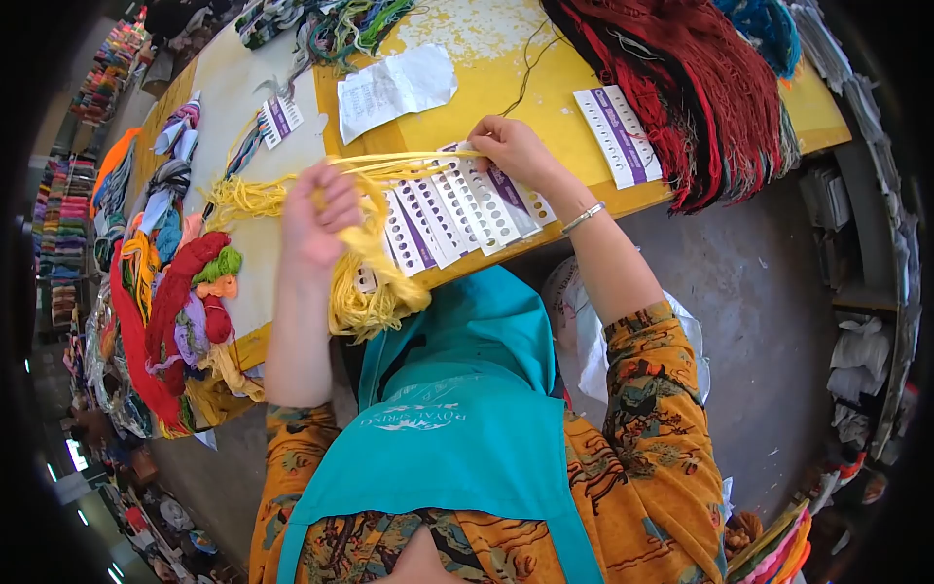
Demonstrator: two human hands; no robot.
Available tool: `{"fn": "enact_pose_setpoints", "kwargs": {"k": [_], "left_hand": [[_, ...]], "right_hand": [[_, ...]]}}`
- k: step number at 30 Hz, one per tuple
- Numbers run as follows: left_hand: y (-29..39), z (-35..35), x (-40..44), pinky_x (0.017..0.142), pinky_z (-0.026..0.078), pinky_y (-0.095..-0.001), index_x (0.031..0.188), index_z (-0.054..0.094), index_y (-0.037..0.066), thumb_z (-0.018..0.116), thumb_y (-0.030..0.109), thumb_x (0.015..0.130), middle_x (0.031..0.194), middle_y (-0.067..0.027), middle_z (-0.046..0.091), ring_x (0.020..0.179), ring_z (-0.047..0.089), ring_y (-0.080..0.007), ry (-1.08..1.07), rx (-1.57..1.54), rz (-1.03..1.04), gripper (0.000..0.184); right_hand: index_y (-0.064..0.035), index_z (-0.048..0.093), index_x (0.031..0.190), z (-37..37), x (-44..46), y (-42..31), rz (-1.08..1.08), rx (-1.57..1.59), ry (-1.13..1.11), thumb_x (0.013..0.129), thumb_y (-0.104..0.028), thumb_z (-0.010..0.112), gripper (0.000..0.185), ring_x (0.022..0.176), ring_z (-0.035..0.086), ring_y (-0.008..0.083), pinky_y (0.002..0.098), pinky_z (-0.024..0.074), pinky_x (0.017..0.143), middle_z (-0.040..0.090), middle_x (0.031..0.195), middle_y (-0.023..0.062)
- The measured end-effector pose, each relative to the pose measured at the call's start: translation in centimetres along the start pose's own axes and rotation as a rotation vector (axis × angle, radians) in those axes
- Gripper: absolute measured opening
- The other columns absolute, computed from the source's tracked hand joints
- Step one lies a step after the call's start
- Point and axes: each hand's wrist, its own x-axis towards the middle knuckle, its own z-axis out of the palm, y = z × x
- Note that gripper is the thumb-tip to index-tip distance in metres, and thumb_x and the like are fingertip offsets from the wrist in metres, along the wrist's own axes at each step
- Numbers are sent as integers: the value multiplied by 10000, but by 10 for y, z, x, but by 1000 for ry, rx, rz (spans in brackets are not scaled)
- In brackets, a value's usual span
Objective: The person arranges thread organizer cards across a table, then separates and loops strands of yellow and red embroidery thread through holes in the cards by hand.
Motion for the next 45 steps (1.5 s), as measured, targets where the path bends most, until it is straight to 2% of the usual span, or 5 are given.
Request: {"fn": "enact_pose_setpoints", "kwargs": {"k": [10, 17, 22, 26, 45], "left_hand": [[121, -110, -112, 418, 351, -199, 1017, 586, 50, 464, 279, 1008, 1154, -107, 654, 506, 415, -71, 194, -88, 517, 260], [69, -16, -163, 912, 534, -302, 1280, 524, -28, 517, 153, 981, 1237, -125, 608, 1125, 607, -217, 91, -57, 824, 349], [38, 22, -170, 978, 483, -312, 1321, 496, -26, 489, 172, 996, 1291, -153, 559, 1190, 563, -230, 33, -38, 782, 381], [42, 25, -199, 1057, 410, -355, 1341, 485, -5, 476, 227, 991, 1349, -148, 516, 1271, 490, -242, 164, 128, 1051, 421], [-193, -326, -405, 777, 539, -373, 1140, 610, 105, 630, 136, 905, 882, -22, 671, 831, 660, -175, 861, -598, 574, 238]], "right_hand": [[20, 638, 1061, 4, 8, 1, -5, -157, 49, 924, -130, 540, 225, 625, 547, 87, 234, 434, 588, 625, 691, 23], [-4, 662, 1067, 58, -1, -38, -302, -170, 270, 914, -111, 581, 204, 680, 636, 123, 265, 515, 667, 687, 758, 56], [0, 539, 1268, 186, -73, -166, -483, 425, -427, 918, -123, 623, 380, 1009, 608, 136, 286, 471, 937, 658, 1023, 63], [-6, 609, 1097, 227, -95, -191, -167, 365, -798, 885, -138, 691, 263, 703, 554, 59, 221, 450, 627, 612, 817, -27], [28, 675, 975, 235, -89, -204, -320, -25, -914, 882, -92, 623, 161, 641, 434, 12, 204, 345, 539, 546, 710, -62]]}}
